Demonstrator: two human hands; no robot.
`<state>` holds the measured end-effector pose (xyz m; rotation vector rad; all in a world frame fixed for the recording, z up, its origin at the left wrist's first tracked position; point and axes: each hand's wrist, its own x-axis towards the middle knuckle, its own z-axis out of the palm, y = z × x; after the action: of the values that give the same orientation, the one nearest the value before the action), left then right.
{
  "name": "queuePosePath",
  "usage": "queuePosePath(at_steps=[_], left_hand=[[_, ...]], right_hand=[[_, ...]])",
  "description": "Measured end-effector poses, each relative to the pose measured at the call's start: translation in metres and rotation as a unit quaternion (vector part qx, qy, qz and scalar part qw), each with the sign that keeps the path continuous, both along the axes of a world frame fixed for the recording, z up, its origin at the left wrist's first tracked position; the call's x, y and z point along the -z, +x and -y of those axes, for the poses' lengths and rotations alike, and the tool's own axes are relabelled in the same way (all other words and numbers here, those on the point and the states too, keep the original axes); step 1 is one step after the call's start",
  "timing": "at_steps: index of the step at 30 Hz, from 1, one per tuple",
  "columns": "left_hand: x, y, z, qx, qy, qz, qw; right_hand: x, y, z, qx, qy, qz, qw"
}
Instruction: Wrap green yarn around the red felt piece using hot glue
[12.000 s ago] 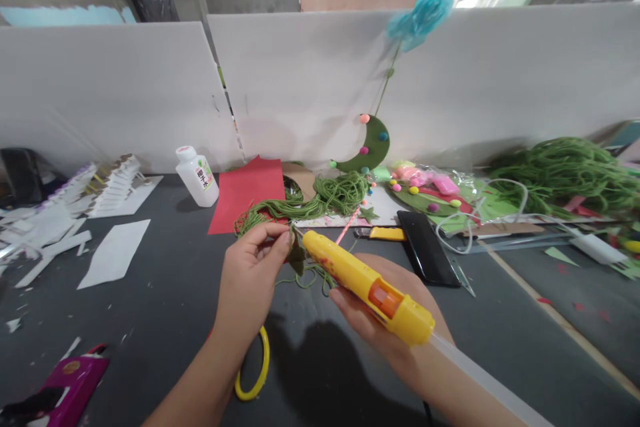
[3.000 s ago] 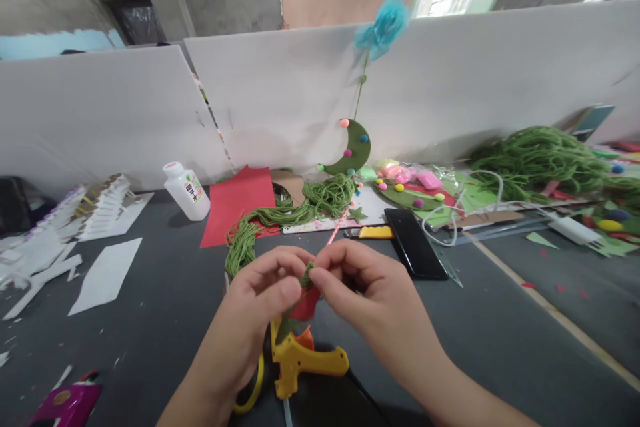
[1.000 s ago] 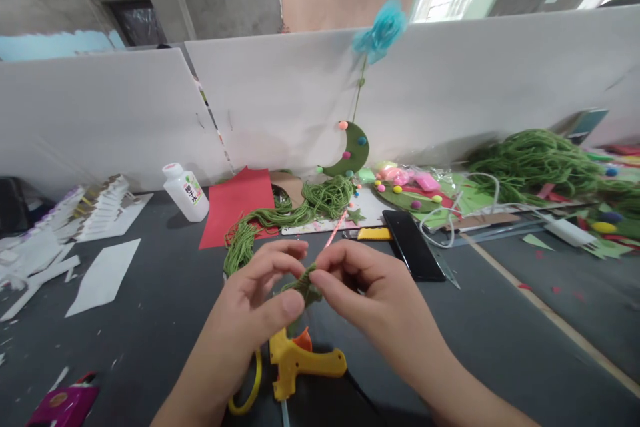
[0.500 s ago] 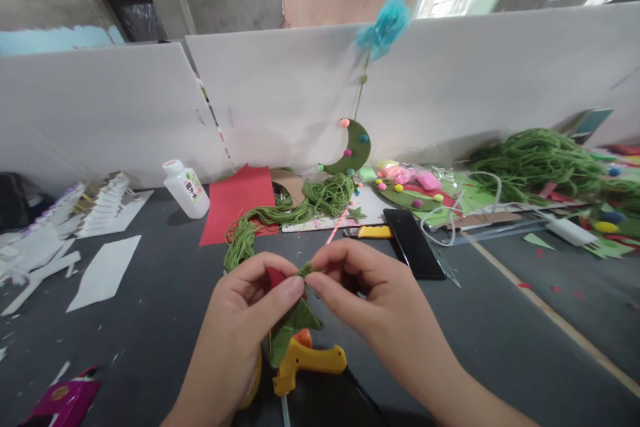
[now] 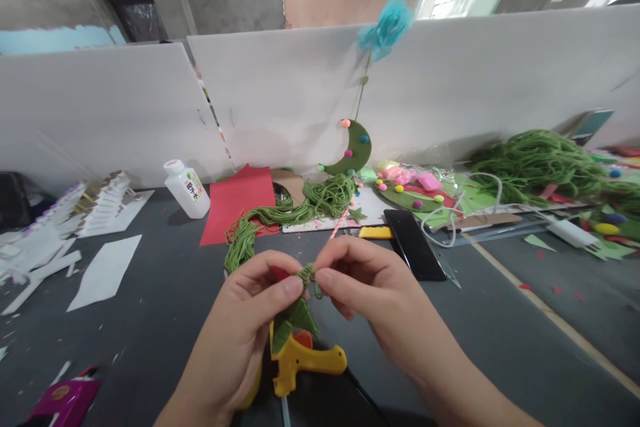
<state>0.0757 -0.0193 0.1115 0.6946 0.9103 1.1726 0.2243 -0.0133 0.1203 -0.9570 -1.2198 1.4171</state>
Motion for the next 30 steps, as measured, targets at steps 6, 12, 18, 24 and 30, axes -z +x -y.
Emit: queuePosePath(at_steps=[6, 12, 18, 24, 30], left_hand=[[0.0022, -0.0012, -0.0018, 0.034, 0.012, 0.014, 0.999], [0.0048, -0.0058, -0.0016, 0.068, -0.018, 0.061, 0.996], [0.0032, -0.0062, -0.0033, 0.103, -0.010, 0.071, 0.992], [0.0053, -0.0070, -0.0055, 0.163, -0.044, 0.092, 0.981], [0.0091, -0.0071, -0.0077, 0.198, -0.037, 0.129, 0.971]], right_hand=[[0.0046, -0.0013, -0.0012, -0.031, -0.072, -0.075, 0.994], [0.0012, -0.0034, -0.0007, -0.023, -0.077, -0.094, 0.992], [0.0007, -0.0039, -0.0002, -0.054, -0.075, -0.134, 0.987], [0.0012, -0.0021, 0.0021, -0.058, -0.073, -0.108, 0.990], [0.0024, -0.0041, 0.0034, -0.070, -0.099, -0.127, 0.984]])
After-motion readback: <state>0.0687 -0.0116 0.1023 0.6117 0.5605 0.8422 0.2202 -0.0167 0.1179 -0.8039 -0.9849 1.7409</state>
